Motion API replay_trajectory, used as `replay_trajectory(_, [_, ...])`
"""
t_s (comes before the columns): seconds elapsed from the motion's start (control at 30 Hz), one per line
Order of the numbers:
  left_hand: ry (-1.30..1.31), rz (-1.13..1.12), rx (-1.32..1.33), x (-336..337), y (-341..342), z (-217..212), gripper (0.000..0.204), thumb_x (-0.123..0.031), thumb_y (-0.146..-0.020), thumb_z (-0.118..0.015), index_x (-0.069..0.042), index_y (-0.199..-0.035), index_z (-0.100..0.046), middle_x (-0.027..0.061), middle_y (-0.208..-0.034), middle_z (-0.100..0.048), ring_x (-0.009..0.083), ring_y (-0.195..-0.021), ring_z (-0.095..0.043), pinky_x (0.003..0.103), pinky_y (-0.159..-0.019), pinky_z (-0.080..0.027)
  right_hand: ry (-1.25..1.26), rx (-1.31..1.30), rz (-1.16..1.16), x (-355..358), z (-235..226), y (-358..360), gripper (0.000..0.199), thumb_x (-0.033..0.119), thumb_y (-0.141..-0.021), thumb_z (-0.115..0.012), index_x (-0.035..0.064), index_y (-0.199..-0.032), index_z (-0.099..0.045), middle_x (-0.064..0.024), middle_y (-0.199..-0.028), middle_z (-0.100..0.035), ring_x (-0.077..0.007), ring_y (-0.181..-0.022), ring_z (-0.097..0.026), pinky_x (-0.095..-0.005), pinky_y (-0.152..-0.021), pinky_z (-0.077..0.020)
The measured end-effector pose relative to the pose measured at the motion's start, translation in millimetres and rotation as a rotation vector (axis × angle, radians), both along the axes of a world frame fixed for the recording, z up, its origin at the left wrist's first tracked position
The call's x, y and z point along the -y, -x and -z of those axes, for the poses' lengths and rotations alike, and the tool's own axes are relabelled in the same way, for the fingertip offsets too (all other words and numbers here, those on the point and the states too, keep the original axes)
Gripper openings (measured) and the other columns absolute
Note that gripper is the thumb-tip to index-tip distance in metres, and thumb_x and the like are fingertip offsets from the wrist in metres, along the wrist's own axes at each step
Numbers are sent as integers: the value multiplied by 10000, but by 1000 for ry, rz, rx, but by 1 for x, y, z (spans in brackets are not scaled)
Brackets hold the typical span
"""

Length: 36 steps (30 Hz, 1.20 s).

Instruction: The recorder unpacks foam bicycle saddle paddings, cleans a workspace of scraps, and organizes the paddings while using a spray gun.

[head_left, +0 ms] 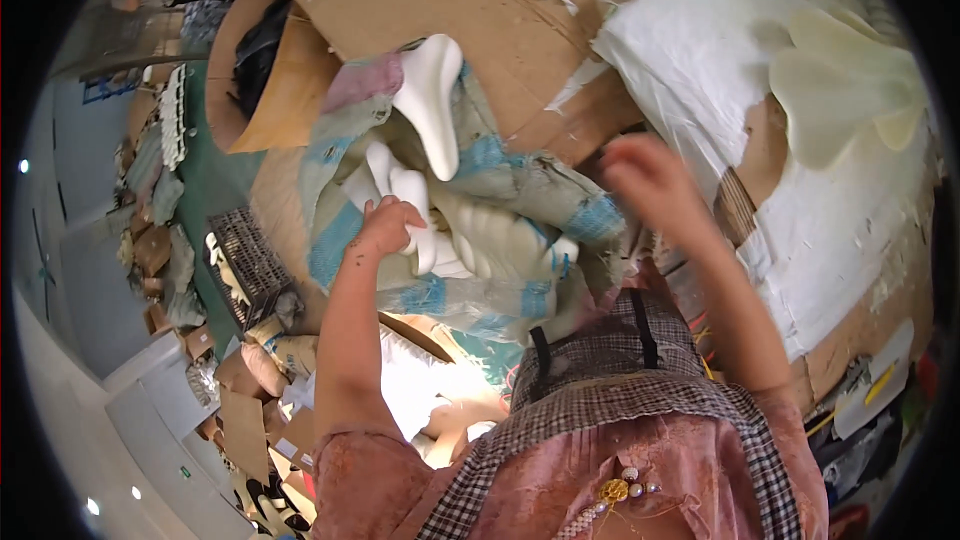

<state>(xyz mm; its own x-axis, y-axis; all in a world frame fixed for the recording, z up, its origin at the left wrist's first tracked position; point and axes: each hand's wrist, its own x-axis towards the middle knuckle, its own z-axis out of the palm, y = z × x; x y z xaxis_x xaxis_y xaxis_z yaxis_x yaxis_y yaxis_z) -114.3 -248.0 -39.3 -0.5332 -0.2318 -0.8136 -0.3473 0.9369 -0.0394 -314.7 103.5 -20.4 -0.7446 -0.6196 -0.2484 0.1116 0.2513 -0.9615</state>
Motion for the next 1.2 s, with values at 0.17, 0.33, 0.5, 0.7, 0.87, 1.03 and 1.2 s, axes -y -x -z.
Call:
replay_trajectory(0.17, [-506, -505, -410, 37, -25, -6, 370, 72, -689, -571, -128, -979, -682, 31, -1032, -640, 184, -1081, -491, 349, -972, -340, -28, 136, -123, 147, 86, -98, 386, 234, -765, -675, 16, -1065, -568, -122, -919, -622, -195, -851, -605, -315, -762, -486])
replay_trajectory(0.33, [-701, -811, -777, 49, -57, 33, 347, 29, -808, -539, -61, -1140, -587, 29, -1107, -595, 142, -1055, -525, 298, -930, -409, -535, 29, -57, 253, 112, -69, 439, 327, -719, -688, 39, -1026, -562, -189, -980, -613, -311, -934, -599, -392, -798, -481])
replay_trajectory(0.5, [-759, -1335, -841, 35, -52, 21, 349, 31, -793, -546, -60, -1127, -593, 25, -1135, -557, 156, -1076, -493, 275, -928, -384, -503, -118, -103, 254, 118, -47, 331, 223, -710, -637, 85, -985, -515, -183, -964, -605, -350, -949, -578, -421, -808, -459])
replay_trajectory(0.7, [-719, -929, -1206, -3, -14, -52, 308, 62, -760, -557, -23, -1048, -625, 36, -1020, -595, 150, -975, -536, 268, -858, -418, -344, -550, -190, 142, -54, -12, 389, 38, -643, -599, 46, -1025, -524, -185, -1026, -574, -349, -945, -572, -389, -805, -453])
replay_trajectory(0.87, [-628, -465, -1345, -117, 76, -115, 322, 49, -724, -597, -40, -1029, -645, 51, -983, -603, 181, -921, -550, 289, -832, -427, -94, -615, -331, 37, -154, 19, 473, 16, -612, -605, 8, -1081, -540, -169, -1122, -555, -362, -963, -565, -388, -846, -456])
replay_trajectory(1.03, [-905, -329, -1355, -254, 155, -177, 334, 65, -726, -594, -29, -1042, -648, 88, -956, -589, 166, -864, -560, 256, -726, -451, -176, -916, -171, -119, -243, 58, 417, 224, -629, -686, 4, -974, -607, -169, -1061, -602, -324, -927, -589, -374, -768, -489])
replay_trajectory(1.2, [-1350, -208, -1211, -452, 252, -220, 290, 33, -761, -617, 5, -1049, -626, 58, -859, -567, 112, -718, -521, 233, -629, -432, -488, -1020, 206, -305, -305, 94, 329, 323, -697, -661, 25, -837, -658, -166, -782, -633, -323, -706, -605, -359, -638, -483])
